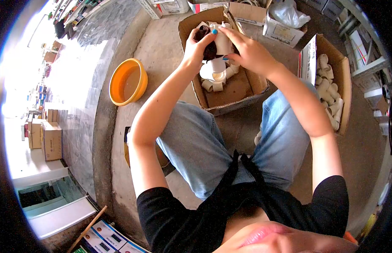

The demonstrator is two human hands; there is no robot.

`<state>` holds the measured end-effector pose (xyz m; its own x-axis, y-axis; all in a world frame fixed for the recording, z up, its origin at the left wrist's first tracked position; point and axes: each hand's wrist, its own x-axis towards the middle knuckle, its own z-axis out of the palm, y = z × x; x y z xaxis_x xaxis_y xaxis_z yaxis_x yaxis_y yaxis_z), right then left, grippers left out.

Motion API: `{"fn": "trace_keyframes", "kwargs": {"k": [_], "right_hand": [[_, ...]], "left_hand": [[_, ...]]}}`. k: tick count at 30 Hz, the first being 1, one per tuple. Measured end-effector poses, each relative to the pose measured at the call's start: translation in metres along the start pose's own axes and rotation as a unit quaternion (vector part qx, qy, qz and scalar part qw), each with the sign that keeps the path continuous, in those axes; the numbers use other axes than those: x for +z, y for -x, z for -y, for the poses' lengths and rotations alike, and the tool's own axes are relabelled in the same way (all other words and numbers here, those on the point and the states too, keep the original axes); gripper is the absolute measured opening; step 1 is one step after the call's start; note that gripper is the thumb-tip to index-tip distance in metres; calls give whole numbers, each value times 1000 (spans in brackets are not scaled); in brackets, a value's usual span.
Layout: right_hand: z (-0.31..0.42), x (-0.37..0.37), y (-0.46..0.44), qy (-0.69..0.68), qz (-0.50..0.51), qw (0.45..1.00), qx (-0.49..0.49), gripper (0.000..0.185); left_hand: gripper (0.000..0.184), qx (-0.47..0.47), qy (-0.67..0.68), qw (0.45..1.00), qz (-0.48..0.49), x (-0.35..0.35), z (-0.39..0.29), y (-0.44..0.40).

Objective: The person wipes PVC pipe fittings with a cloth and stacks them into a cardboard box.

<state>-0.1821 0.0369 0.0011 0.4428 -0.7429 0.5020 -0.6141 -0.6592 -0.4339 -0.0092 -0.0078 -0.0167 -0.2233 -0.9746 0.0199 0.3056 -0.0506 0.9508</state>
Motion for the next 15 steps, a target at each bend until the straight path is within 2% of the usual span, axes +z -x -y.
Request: {"fn": "trace_keyframes", "kwargs": {"k": [1, 5, 6, 8, 10, 14, 15], "right_hand": [[-2, 1, 0, -8, -13, 1000, -9, 66], [-22, 0, -5, -63, -42, 997, -31, 63], [-25, -1, -5, -83, -43, 995, -28, 62], [-29, 0, -3, -147, -33, 988, -28, 65], [-25, -1, -2, -173, 14, 985, 5, 68], [-36, 8, -2, -110, -42, 991, -65, 73], [-32, 3, -2, -102, -24, 994, -39, 73]], "left_hand": [[40, 5, -8, 1000, -4, -1, 2, -2], [30, 2, 126, 991, 48, -3, -1, -4], [33, -1, 133, 988, 74, -2, -7, -1], [46, -67, 175, 974, 127, 5, -13, 10], [48, -115, 250, 956, 104, 13, -15, 16], [49, -136, 278, 945, 103, 11, -8, 14], [48, -134, 268, 950, 92, 11, -7, 13]]}}
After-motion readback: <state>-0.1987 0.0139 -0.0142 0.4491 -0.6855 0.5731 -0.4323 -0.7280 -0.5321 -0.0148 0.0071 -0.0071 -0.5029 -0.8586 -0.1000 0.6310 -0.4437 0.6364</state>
